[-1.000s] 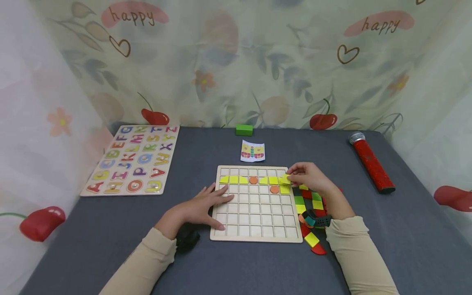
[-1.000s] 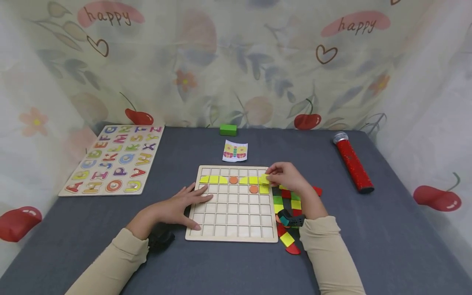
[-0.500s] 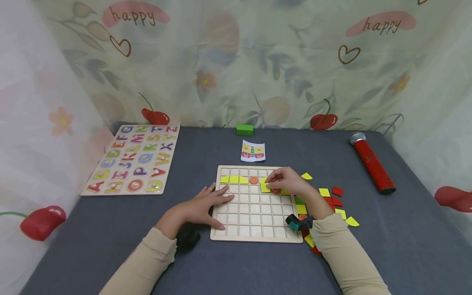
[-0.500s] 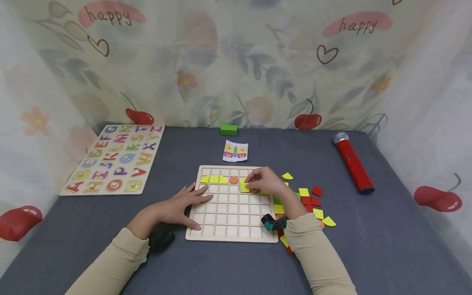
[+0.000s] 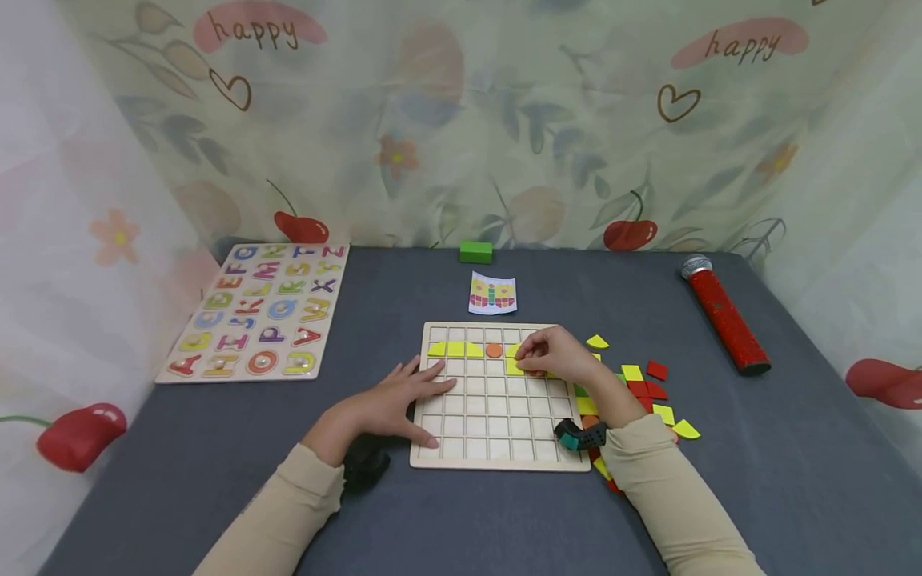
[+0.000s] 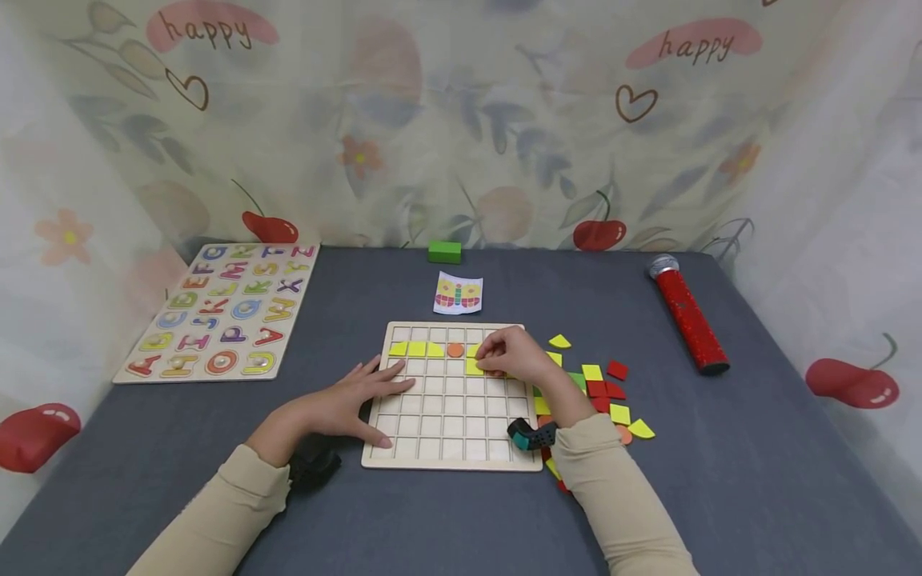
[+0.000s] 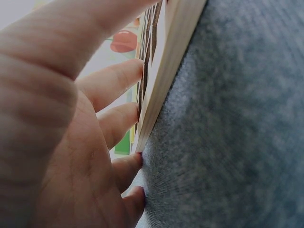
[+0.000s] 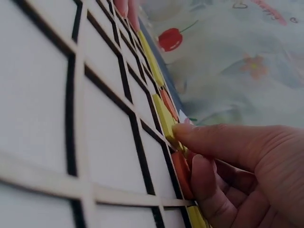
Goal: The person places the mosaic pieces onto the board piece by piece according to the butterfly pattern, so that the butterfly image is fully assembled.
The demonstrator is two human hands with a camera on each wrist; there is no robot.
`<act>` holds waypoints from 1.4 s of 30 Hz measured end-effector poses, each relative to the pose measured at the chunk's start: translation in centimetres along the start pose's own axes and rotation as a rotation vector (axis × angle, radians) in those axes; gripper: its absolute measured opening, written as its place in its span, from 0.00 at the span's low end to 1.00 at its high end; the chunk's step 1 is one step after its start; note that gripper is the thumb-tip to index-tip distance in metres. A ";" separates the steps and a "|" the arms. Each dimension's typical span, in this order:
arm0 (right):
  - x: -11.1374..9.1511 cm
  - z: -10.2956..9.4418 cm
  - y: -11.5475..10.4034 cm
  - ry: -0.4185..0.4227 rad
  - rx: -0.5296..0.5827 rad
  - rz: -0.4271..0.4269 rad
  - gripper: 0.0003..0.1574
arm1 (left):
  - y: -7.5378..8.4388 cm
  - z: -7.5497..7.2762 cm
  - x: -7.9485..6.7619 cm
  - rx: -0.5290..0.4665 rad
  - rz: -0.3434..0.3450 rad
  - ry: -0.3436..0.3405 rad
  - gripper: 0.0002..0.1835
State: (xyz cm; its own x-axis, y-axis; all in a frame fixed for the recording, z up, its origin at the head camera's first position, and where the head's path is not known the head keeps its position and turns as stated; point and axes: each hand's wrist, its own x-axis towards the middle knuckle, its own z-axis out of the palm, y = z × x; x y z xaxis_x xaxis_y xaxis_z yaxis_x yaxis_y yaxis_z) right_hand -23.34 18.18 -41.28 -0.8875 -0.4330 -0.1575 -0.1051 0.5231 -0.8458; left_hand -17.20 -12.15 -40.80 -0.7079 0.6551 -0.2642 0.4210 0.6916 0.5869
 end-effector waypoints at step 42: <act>-6.9 -4.5 3.6 -0.044 -0.087 0.107 0.16 | 0.1 0.1 -0.3 -0.002 0.009 0.007 0.48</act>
State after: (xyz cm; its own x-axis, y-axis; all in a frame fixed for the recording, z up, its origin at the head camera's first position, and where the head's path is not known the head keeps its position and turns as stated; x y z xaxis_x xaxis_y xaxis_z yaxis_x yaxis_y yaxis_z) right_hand -19.57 26.36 -40.90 -0.8752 -0.4027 -0.2680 -0.0515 0.6285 -0.7761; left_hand -16.93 -12.24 -40.76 -0.7081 0.6589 -0.2538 0.4258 0.6852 0.5910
